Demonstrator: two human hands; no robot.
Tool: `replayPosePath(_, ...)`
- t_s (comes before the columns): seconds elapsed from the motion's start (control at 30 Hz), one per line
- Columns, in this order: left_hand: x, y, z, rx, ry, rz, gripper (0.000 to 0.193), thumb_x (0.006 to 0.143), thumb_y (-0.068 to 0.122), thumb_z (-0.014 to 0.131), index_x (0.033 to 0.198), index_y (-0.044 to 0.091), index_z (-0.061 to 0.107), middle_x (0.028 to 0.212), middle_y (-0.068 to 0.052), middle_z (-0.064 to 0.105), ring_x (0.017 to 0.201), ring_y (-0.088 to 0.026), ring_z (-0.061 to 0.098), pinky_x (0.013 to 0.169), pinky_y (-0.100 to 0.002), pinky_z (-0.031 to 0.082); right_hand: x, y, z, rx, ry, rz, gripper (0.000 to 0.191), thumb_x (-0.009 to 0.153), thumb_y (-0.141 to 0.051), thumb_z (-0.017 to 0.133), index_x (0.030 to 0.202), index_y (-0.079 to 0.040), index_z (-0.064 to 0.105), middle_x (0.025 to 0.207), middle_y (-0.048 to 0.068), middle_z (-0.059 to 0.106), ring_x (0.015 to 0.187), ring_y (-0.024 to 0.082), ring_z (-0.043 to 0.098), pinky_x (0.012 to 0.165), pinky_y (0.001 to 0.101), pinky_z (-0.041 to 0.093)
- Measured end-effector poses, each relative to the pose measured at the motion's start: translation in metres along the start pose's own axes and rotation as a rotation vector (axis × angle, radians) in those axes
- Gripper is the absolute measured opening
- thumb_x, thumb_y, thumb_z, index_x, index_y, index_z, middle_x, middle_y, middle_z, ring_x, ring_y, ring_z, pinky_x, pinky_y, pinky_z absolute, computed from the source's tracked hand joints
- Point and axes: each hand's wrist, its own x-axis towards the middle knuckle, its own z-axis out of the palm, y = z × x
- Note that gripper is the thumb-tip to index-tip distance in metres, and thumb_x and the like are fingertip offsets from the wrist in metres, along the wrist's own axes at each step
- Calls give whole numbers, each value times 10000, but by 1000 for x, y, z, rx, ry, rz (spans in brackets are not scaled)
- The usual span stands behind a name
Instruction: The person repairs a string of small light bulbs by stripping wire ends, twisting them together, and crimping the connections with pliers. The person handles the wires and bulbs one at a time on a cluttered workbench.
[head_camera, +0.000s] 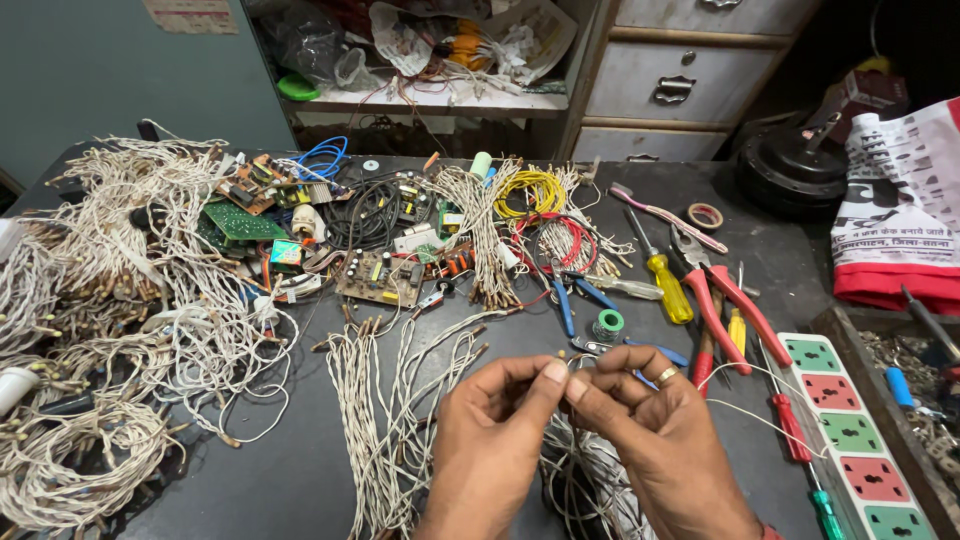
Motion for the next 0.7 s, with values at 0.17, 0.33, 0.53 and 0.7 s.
replayPosePath(0.17,-2,16,1,137,8,79,197,871,174,755,982,13,782,784,-33,773,687,-58,663,638,-240,529,-2,-7,4,-127,76,43,341,898,-106,658,1211,28,672,1050,139,774,926,177,725,813,354,583)
replayPosePath(0.33,-17,37,4,379,-7,48,200,879,223,727,1002,72,774,788,-41,798,722,-85,753,665,-256,574,-1,-14,2,-272,76,-32,322,920,-160,673,1162,37,751,1023,118,789,900,169,721,782,336,586)
replayPosePath(0.53,-25,55,7,574,-36,98,209,869,249,705,1009,106,765,818,-57,814,775,-135,807,719,-295,596,0,-15,-7,-363,-6,-91,308,905,-146,703,1138,51,751,1009,108,789,862,148,697,738,319,570)
replayPosePath(0.7,-26,61,8,657,-38,42,226,842,254,715,1019,121,765,857,-58,815,826,-147,816,719,-325,600,2,-15,-13,-395,-57,-89,275,929,-170,661,1098,44,695,952,76,752,860,125,701,739,312,580)
